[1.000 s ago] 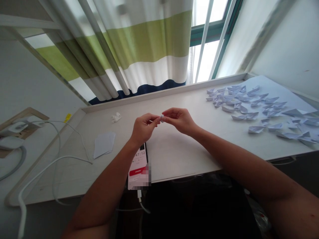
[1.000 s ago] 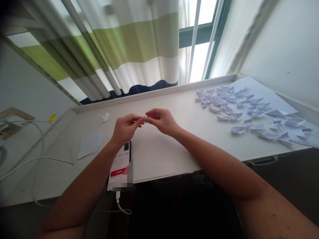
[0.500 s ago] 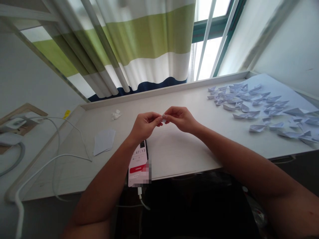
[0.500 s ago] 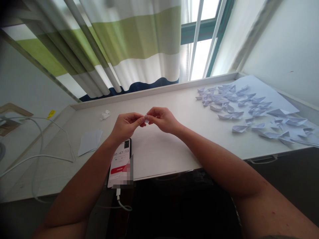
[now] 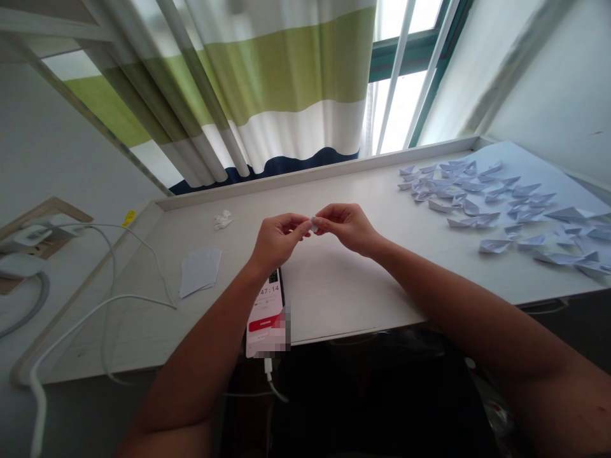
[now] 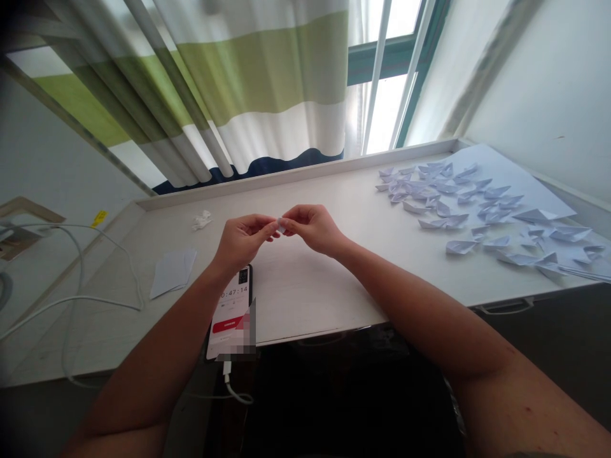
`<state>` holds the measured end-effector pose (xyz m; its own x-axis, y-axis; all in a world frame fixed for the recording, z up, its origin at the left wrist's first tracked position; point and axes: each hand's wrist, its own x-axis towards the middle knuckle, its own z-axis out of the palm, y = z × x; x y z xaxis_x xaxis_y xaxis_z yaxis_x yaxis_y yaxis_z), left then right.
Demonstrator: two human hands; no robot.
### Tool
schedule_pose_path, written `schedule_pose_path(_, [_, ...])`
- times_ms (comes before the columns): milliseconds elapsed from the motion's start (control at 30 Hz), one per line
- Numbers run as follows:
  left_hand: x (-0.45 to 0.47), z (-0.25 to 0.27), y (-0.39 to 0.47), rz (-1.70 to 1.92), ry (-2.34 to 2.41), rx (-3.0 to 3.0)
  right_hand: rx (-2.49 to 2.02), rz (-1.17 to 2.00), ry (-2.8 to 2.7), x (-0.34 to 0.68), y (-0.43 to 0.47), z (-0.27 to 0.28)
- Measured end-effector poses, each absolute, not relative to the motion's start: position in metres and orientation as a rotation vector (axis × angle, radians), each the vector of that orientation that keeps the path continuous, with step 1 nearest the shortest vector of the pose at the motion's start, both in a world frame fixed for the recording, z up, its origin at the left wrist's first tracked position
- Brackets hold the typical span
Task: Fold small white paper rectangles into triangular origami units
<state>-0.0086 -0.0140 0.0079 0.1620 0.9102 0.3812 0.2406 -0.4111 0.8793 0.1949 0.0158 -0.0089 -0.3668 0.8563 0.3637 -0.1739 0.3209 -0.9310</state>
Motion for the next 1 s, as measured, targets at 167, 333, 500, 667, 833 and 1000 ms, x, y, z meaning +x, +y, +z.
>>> schedule_pose_path(167, [-0.013,0.007,-0.01,1.242,1.133,1.824,-0.681,1.196,-1.674,0.199,0.017,-0.007])
schedule_pose_path(333, [-0.006,0.005,-0.012,1.382,1.066,1.764,-0.626,1.303,-1.517,0.194,0.012,-0.006])
schedule_pose_path(500, [-0.001,0.004,-0.014,1.454,1.047,1.691,-0.624,1.345,-1.425,0.191,0.01,-0.006])
schedule_pose_path(667, [-0.003,0.004,-0.013,1.454,1.086,1.673,-0.646,1.378,-1.336,0.189,0.011,-0.007])
schedule_pose_path(833, [-0.008,0.006,-0.012,1.36,1.049,1.698,-0.638,1.387,-1.307,0.189,0.013,-0.009])
schedule_pose_path(1000, [-0.011,0.012,-0.013,1.289,1.103,1.813,-0.581,1.349,-1.325,0.189,0.015,-0.01])
